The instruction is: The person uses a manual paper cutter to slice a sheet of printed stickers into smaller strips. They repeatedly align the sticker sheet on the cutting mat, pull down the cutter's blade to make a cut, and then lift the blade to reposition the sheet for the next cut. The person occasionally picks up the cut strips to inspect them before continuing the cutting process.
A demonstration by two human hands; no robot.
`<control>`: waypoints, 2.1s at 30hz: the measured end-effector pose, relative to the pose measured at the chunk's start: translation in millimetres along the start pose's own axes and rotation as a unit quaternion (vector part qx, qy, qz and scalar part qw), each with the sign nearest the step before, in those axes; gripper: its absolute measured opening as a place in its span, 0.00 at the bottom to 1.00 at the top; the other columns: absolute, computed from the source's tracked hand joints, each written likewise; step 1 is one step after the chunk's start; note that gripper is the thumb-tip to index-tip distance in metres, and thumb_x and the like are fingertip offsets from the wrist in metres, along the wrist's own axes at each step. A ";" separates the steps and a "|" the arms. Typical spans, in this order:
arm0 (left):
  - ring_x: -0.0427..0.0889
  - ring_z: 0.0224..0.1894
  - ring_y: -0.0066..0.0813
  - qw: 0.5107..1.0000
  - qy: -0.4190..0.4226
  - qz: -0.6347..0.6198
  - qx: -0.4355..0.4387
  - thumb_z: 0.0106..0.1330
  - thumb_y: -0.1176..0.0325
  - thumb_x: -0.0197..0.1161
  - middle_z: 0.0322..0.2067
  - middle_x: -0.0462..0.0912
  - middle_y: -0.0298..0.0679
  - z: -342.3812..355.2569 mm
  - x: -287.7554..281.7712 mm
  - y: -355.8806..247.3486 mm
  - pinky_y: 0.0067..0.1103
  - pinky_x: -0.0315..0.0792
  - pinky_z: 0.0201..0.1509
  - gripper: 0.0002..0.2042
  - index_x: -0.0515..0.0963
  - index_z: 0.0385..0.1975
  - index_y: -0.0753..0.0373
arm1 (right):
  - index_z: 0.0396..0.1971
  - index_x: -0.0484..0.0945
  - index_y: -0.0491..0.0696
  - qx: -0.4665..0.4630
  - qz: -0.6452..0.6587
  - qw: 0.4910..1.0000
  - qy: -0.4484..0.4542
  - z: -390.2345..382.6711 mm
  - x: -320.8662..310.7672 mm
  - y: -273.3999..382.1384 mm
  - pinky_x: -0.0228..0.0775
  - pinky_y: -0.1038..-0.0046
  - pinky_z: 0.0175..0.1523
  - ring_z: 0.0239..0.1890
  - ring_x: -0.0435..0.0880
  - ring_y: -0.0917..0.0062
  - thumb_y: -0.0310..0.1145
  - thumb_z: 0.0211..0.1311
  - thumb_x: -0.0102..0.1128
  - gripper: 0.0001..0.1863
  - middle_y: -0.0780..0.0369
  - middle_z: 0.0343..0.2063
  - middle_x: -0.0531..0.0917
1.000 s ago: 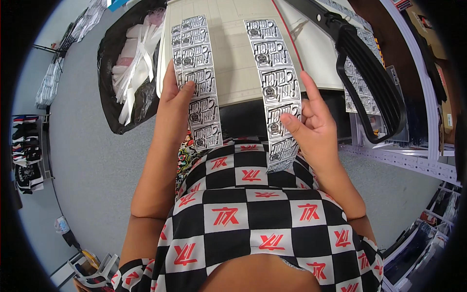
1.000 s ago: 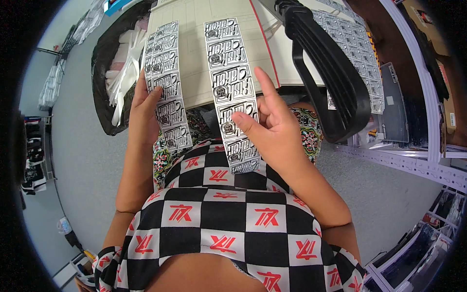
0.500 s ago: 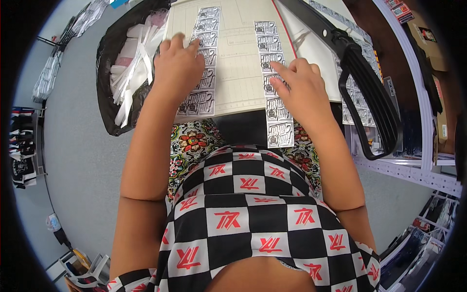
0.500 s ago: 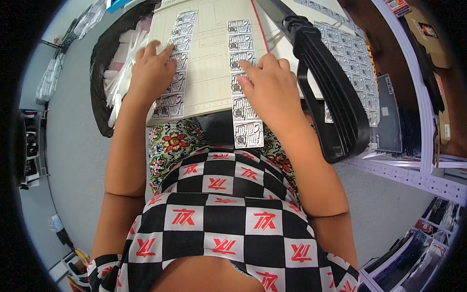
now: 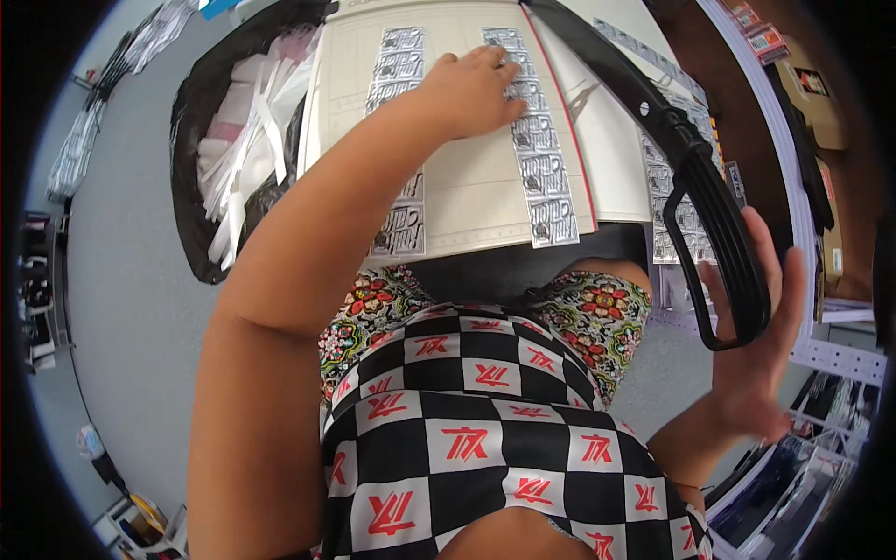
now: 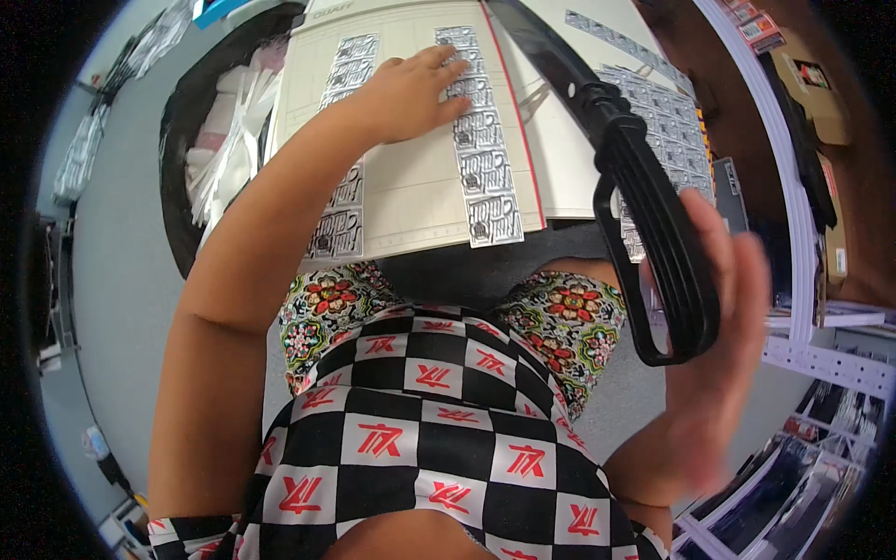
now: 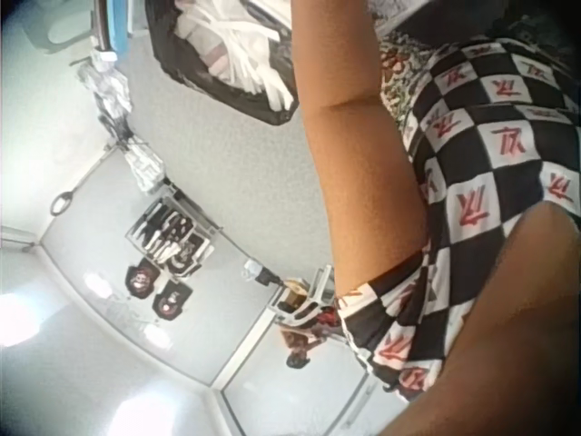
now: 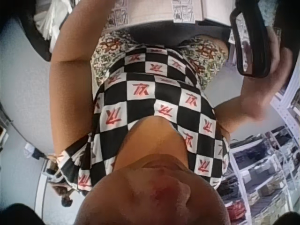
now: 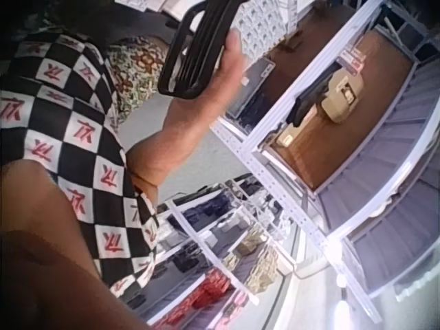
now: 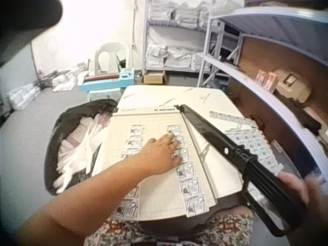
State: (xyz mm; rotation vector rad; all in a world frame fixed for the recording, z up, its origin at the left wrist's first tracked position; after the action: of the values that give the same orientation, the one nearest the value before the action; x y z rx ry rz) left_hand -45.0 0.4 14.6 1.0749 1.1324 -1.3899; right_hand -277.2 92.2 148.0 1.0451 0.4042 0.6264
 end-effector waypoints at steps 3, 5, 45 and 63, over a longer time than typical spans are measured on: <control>0.54 0.62 0.37 1.000 -0.001 -0.016 -0.011 0.62 0.52 0.45 0.58 0.58 0.47 10.7 0.3 6.3 0.32 0.52 0.61 0.25 0.62 0.54 0.62 | 0.56 0.56 0.40 0.084 -0.240 0.965 -0.058 -10.4 7.1 1.3 0.63 0.71 0.52 0.52 0.69 0.64 0.41 0.53 0.58 0.34 0.51 0.53 0.64; 0.54 0.62 0.37 1.000 -0.016 -0.023 -0.008 0.61 0.52 0.45 0.58 0.57 0.47 14.1 5.9 6.6 0.32 0.51 0.62 0.25 0.62 0.54 0.62 | 0.55 0.58 0.40 0.193 -0.252 0.940 -0.122 -20.4 0.3 -11.6 0.65 0.75 0.50 0.48 0.73 0.67 0.37 0.53 0.58 0.32 0.53 0.52 0.65; 0.45 0.65 0.37 0.996 0.050 -0.077 0.020 0.65 0.55 0.35 0.61 0.49 0.48 19.2 4.3 3.5 0.34 0.43 0.65 0.27 0.52 0.58 0.69 | 0.59 0.54 0.49 0.291 -0.561 0.773 0.047 -15.1 17.2 -66.2 0.69 0.73 0.39 0.40 0.78 0.58 0.23 0.56 0.46 0.28 0.47 0.42 0.75; 0.46 0.64 0.38 0.997 0.049 -0.063 0.019 0.65 0.53 0.35 0.61 0.51 0.48 20.0 3.3 2.6 0.34 0.44 0.65 0.28 0.53 0.58 0.68 | 0.60 0.53 0.49 0.269 -0.552 0.788 0.048 -24.0 14.5 -75.1 0.69 0.73 0.39 0.39 0.78 0.58 0.23 0.56 0.46 0.29 0.47 0.44 0.73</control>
State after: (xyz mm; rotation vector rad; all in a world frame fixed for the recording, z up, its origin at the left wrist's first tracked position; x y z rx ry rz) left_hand -43.6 -19.9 14.4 1.1243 1.2673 -1.4750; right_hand -258.9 91.0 70.0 1.0935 1.2131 -0.5422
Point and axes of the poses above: each hand's wrist, its own z-axis towards the middle knuckle, its own x-axis out of the palm, y = z × x, the point moved 8 cm from there along z, towards the middle knuckle
